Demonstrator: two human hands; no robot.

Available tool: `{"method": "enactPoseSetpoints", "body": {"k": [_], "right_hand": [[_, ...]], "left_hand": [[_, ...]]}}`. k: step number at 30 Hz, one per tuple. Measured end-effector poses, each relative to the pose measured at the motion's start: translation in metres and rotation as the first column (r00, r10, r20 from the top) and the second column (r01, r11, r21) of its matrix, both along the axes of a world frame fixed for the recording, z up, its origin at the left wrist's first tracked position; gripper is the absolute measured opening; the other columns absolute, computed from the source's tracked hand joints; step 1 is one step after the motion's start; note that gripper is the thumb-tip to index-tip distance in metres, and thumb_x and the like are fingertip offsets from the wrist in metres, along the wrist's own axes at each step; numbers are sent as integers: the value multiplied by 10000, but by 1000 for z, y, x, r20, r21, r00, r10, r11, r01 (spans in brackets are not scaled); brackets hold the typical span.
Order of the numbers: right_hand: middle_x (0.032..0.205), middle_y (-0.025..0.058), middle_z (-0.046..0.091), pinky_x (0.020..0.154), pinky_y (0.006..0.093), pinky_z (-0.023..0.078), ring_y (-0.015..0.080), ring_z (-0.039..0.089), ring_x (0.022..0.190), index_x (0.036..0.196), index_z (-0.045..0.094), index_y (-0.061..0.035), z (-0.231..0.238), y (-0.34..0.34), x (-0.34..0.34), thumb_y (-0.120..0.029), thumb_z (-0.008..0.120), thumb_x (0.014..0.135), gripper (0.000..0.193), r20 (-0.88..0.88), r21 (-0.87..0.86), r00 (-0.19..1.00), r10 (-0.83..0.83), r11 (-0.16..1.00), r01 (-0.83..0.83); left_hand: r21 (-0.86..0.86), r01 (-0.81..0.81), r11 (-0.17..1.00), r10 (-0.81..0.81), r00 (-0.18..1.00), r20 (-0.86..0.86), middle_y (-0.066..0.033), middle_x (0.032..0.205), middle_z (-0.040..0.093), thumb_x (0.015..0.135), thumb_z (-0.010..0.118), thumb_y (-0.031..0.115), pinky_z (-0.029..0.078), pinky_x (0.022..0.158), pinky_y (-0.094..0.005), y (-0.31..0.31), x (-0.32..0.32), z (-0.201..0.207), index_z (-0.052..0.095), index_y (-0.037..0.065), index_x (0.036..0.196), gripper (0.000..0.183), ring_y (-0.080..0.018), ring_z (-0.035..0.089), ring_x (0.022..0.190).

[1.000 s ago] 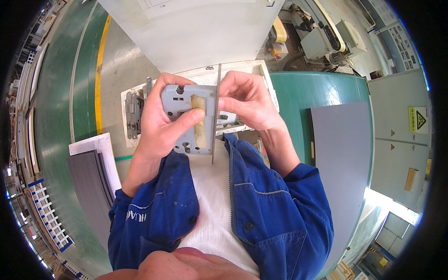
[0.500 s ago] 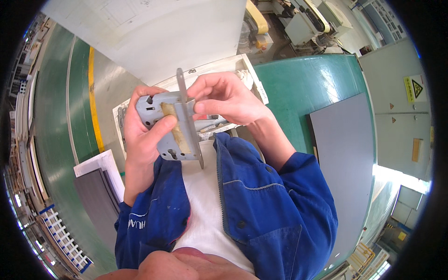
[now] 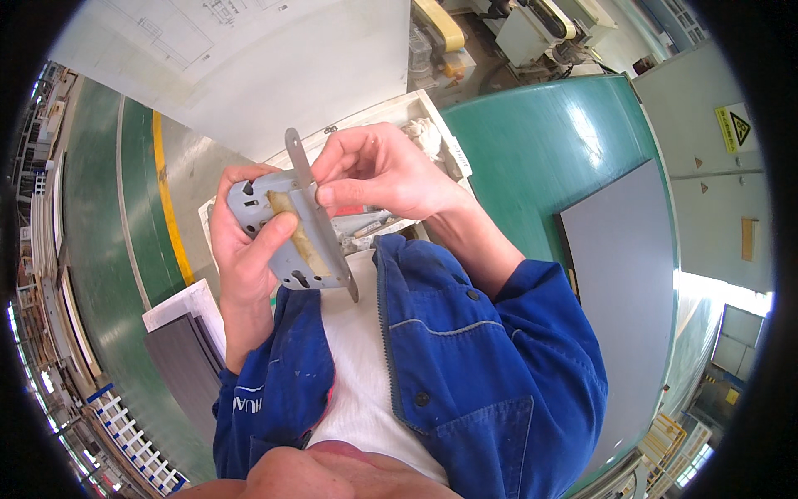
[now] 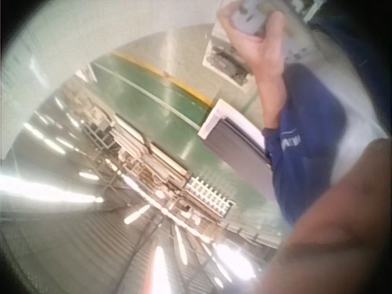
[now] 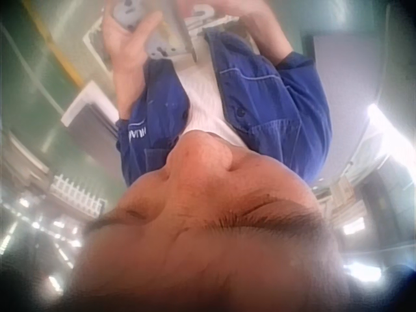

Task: The person assembles small metal hardware components by hand, inserting pins and tabs into slots on metal plates, then placing the assembled units into a white tray. The person handles each piece individually, aligning and seating parts before moving to the next unit.

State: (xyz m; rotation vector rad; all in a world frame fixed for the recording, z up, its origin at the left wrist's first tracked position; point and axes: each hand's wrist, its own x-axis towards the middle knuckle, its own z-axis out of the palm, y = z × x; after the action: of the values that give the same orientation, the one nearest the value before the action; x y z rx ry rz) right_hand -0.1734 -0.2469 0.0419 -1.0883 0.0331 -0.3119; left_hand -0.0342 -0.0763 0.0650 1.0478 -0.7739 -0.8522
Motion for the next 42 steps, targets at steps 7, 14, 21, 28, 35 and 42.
{"method": "enactPoseSetpoints", "body": {"k": [7, 14, 21, 28, 35, 42], "right_hand": [[951, 123, 748, 756, 284, 591, 152, 716, 838, 1063, 685, 49, -2, -3, 0, 6, 720, 917, 156, 41, 109, 997, 69, 991, -73], [919, 131, 741, 746, 299, 574, 164, 698, 794, 1009, 668, 53, -3, -5, 2, 2, 728, 911, 125, 52, 68, 997, 58, 996, -61], [927, 139, 741, 758, 305, 572, 167, 698, 798, 994, 666, 49, -4, -4, 4, 1, 734, 901, 125, 71, 87, 996, 62, 994, -68], [906, 129, 733, 751, 300, 565, 167, 694, 791, 996, 667, 45, -6, -4, 2, 6, 726, 903, 117, 70, 94, 996, 50, 994, -56], [888, 123, 729, 740, 298, 571, 173, 702, 807, 1009, 668, 48, -10, -2, 4, -8, 734, 901, 138, 85, 67, 996, 35, 997, -41], [977, 152, 729, 795, 322, 603, 203, 727, 886, 1074, 648, 63, -10, -3, 1, -26, 741, 897, 219, 144, 239, 982, 125, 958, -157]], "left_hand": [[34, -2, 999, 0, 999, 43, -55, 1064, 636, 847, 757, -20, 493, 833, -247, 0, 0, 5, 515, 24, 1178, 411, -82, 604, 971], [28, 14, 1000, -15, 999, 48, -52, 1075, 624, 854, 758, -32, 499, 834, -245, 0, 1, 4, 504, 34, 1186, 423, -77, 598, 977], [21, 24, 999, -26, 995, 95, -42, 1085, 576, 855, 763, -19, 486, 840, -237, 0, 3, 1, 506, 36, 1198, 432, -68, 565, 992], [49, -2, 999, -2, 997, 82, -58, 1087, 635, 848, 766, 48, 475, 890, -266, 1, 1, 4, 515, 26, 1181, 417, -99, 597, 1007], [71, 15, 997, -22, 995, 95, -59, 1079, 639, 850, 767, 51, 478, 891, -269, 2, 3, 4, 513, 24, 1178, 415, -99, 600, 1005], [35, 55, 998, -55, 998, -7, -64, 1091, 648, 846, 776, 50, 490, 889, -269, 3, 3, 2, 510, 19, 1201, 445, -103, 615, 1004]]}}
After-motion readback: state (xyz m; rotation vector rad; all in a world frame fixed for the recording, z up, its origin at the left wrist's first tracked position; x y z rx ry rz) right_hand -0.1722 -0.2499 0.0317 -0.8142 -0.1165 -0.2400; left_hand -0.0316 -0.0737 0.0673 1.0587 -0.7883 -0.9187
